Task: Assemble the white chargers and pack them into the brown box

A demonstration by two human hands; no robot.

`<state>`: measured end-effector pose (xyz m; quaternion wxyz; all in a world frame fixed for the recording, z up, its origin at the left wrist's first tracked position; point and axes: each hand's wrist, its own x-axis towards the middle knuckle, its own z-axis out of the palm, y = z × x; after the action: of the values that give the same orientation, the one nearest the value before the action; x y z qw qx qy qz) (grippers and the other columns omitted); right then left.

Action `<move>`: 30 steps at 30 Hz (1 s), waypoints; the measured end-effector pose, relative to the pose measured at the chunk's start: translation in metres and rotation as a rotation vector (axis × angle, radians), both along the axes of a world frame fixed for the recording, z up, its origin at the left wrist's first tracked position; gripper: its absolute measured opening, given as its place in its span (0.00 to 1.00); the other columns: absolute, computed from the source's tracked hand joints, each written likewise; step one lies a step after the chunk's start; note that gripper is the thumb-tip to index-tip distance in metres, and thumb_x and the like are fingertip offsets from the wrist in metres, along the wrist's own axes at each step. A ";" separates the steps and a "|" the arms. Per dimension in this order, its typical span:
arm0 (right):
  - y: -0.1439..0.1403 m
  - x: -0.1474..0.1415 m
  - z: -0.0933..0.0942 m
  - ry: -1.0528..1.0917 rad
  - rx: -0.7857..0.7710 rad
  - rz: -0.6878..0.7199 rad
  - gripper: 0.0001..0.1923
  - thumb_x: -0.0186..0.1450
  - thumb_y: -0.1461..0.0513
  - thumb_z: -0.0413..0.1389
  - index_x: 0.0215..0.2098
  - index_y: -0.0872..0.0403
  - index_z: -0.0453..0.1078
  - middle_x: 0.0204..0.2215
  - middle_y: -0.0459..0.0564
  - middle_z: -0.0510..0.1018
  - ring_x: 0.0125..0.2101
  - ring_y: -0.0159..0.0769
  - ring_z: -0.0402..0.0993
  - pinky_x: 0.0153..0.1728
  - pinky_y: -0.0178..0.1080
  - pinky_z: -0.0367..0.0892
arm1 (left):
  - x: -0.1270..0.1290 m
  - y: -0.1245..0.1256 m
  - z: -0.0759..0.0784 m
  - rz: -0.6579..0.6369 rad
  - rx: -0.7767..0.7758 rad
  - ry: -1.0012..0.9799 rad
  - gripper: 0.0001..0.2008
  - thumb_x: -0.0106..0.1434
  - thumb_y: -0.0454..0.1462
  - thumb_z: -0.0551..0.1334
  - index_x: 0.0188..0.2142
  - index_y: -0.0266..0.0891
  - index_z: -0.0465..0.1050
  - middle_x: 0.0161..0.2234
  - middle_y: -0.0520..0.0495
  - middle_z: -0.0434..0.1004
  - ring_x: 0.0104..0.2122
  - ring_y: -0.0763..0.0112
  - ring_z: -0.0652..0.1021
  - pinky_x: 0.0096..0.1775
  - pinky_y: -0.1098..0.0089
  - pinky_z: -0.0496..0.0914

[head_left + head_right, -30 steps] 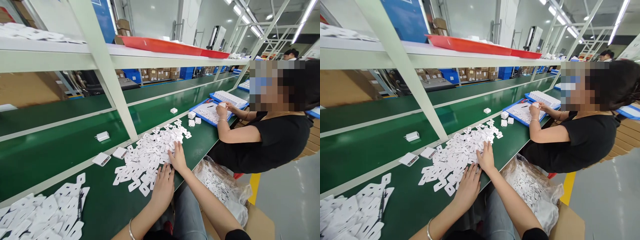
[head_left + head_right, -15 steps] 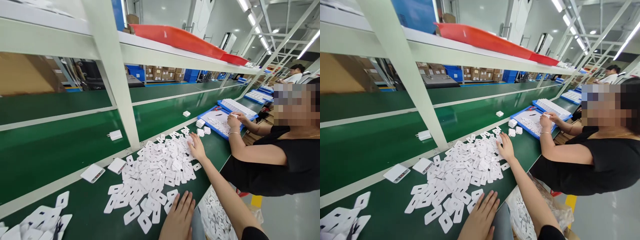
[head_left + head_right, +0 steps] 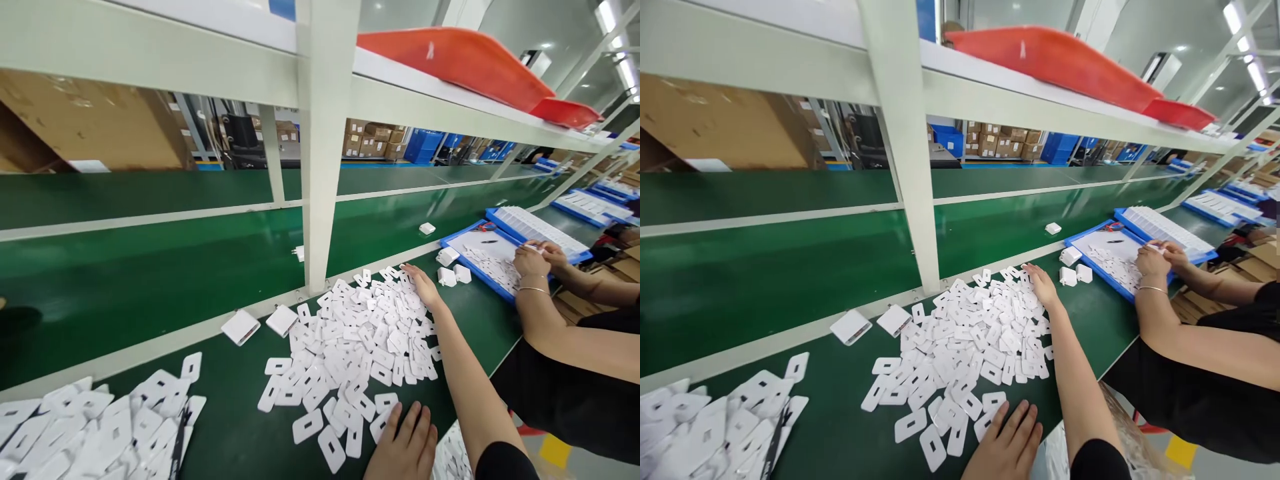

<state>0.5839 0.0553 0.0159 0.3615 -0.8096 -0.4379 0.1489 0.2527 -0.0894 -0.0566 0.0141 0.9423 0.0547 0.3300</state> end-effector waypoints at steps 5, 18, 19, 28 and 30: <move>-0.012 -0.035 0.002 0.088 0.029 0.063 0.27 0.74 0.45 0.44 0.54 0.41 0.82 0.66 0.41 0.74 0.71 0.50 0.61 0.74 0.53 0.47 | -0.006 0.002 0.012 -0.045 -0.042 0.090 0.25 0.76 0.45 0.50 0.62 0.36 0.76 0.65 0.43 0.74 0.64 0.54 0.69 0.63 0.52 0.62; -0.034 -0.089 -0.003 0.080 0.164 0.022 0.30 0.71 0.39 0.47 0.49 0.44 0.83 0.61 0.46 0.79 0.64 0.49 0.70 0.68 0.48 0.60 | -0.016 -0.006 0.023 -0.085 -0.333 0.116 0.22 0.71 0.40 0.57 0.61 0.35 0.72 0.66 0.40 0.73 0.66 0.56 0.71 0.69 0.56 0.63; -0.039 -0.085 0.000 0.057 0.180 -0.019 0.32 0.71 0.38 0.46 0.49 0.46 0.83 0.61 0.48 0.79 0.64 0.49 0.70 0.68 0.48 0.60 | -0.015 -0.007 0.023 -0.082 -0.335 0.116 0.21 0.72 0.40 0.57 0.61 0.35 0.72 0.66 0.40 0.73 0.67 0.55 0.71 0.69 0.56 0.63; -0.103 -0.047 0.014 -0.095 0.068 -0.248 0.44 0.68 0.33 0.41 0.63 0.55 0.73 0.66 0.61 0.72 0.69 0.60 0.62 0.71 0.61 0.51 | -0.015 -0.006 0.026 -0.114 -0.307 0.078 0.21 0.71 0.39 0.58 0.59 0.33 0.73 0.64 0.36 0.74 0.68 0.54 0.69 0.70 0.55 0.60; -0.104 -0.059 0.007 -0.112 0.028 -0.163 0.43 0.68 0.33 0.45 0.65 0.53 0.71 0.68 0.58 0.70 0.71 0.56 0.59 0.73 0.57 0.49 | -0.015 -0.007 0.026 -0.115 -0.328 0.053 0.20 0.70 0.39 0.58 0.58 0.34 0.73 0.62 0.37 0.75 0.66 0.56 0.71 0.71 0.56 0.60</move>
<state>0.5244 -0.0490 0.0232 0.3587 -0.8445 -0.3919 0.0674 0.2376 -0.0961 -0.0309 0.1851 0.9373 0.0541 0.2903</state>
